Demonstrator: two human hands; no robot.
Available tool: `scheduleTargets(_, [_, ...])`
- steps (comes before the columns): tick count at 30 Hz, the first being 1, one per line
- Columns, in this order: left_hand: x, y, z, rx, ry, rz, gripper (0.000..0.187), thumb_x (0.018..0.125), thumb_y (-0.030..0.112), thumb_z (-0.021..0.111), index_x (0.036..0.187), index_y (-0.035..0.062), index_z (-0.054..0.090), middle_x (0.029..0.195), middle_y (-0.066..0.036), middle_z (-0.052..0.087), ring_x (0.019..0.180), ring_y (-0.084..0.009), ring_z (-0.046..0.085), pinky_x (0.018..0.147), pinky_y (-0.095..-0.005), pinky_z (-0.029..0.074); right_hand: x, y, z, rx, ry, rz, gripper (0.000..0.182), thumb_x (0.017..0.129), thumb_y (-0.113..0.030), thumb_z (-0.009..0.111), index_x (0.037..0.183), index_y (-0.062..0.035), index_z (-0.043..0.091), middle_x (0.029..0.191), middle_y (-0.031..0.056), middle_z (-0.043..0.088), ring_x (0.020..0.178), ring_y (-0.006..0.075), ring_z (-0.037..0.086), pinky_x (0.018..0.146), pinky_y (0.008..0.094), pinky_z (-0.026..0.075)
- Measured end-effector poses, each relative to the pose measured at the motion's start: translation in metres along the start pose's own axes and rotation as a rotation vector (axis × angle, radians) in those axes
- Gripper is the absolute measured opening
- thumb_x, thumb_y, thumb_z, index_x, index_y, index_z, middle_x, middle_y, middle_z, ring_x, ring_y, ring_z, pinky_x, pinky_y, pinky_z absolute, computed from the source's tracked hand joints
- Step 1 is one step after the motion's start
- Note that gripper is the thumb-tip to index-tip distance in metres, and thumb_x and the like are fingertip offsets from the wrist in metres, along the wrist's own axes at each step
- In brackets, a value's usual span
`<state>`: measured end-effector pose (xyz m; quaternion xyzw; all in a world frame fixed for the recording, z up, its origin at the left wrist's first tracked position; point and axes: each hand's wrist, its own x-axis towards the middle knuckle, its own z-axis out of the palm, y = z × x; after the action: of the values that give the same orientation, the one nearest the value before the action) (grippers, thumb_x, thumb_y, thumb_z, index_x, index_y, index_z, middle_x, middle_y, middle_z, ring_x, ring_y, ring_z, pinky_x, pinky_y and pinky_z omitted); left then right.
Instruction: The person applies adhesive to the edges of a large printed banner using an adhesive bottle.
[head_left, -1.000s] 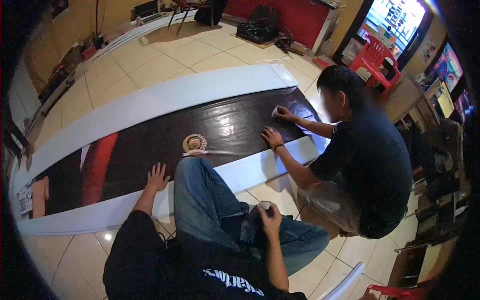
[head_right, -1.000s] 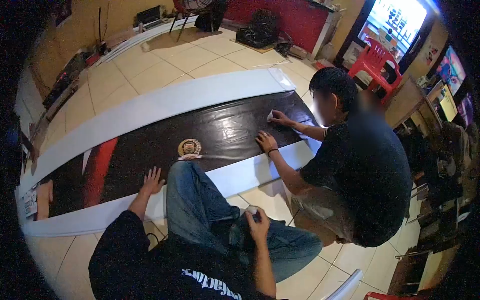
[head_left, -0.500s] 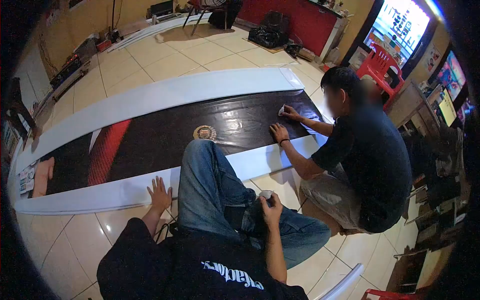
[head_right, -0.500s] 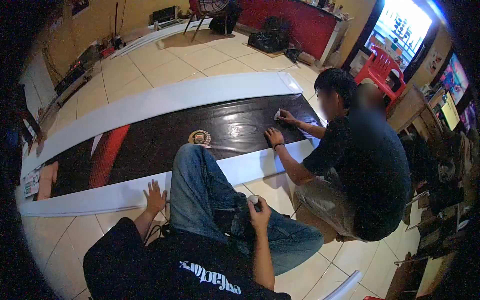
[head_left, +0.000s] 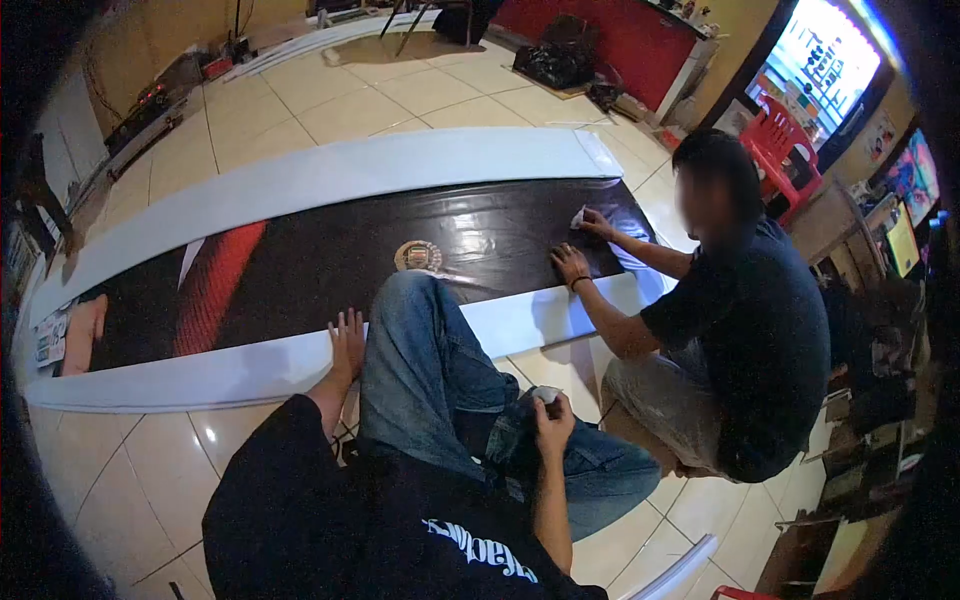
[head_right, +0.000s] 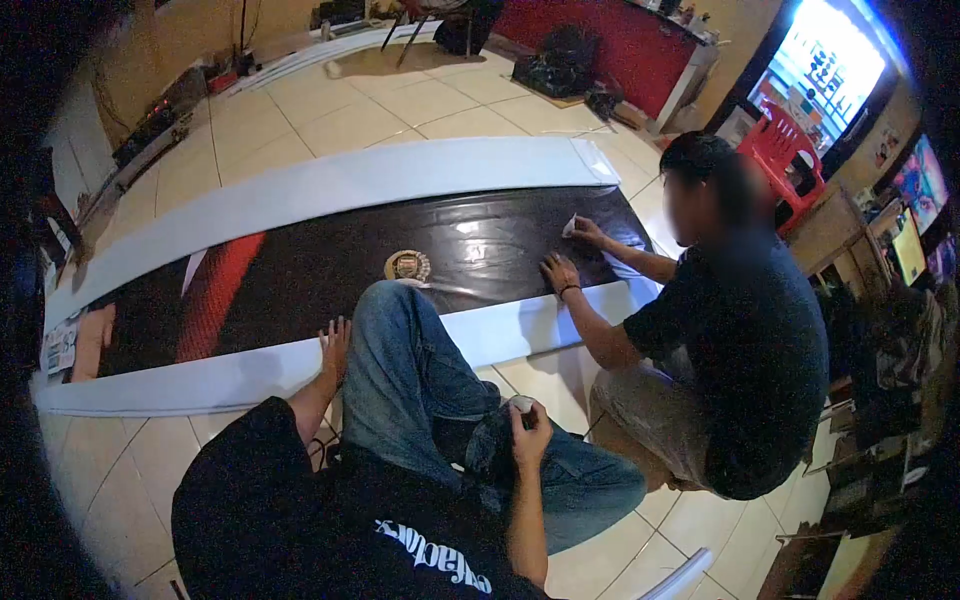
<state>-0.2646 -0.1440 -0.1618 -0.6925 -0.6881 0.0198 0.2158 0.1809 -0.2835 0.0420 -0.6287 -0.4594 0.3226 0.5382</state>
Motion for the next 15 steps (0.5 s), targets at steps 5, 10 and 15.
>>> scheduleTargets(5, [0.051, 0.008, -0.030, -0.179, -0.315, 0.215, 0.074, 0.096, 0.038, 0.046, 0.156, 0.0057, 0.017, 0.161, -0.020, 0.013, 0.146, -0.0438, 0.018, 0.115, -0.0632, 0.017, 0.005, 0.016, 0.008, 0.070, 0.018, 0.017, 0.025, 0.087, -0.005, 0.073, 0.108, 0.0045, 0.063, 0.103, 0.0095, 0.068, 0.096, 0.0161, 0.063, 0.087, 0.0300, 0.050])
scheduleTargets(10, [0.108, 0.024, -0.047, -0.361, -0.301, 0.274, 0.072, 0.098, 0.041, 0.041, 0.156, 0.0056, 0.017, 0.162, -0.019, 0.010, 0.147, -0.0455, 0.011, 0.116, -0.0622, 0.013, 0.014, 0.009, 0.012, -0.077, 0.008, 0.063, 0.024, 0.086, -0.005, 0.073, 0.107, 0.0048, 0.064, 0.101, 0.0089, 0.069, 0.093, 0.0164, 0.063, 0.085, 0.0299, 0.050])
scheduleTargets(15, [0.163, 0.044, -0.028, -0.425, -0.293, 0.387, 0.071, 0.099, 0.047, 0.040, 0.154, 0.0052, 0.023, 0.161, -0.018, 0.016, 0.148, -0.0424, 0.011, 0.117, -0.0608, 0.010, 0.026, 0.021, 0.011, -0.159, 0.043, 0.142, 0.021, 0.086, -0.005, 0.073, 0.104, 0.0033, 0.065, 0.095, 0.0085, 0.069, 0.090, 0.0153, 0.062, 0.083, 0.0290, 0.049])
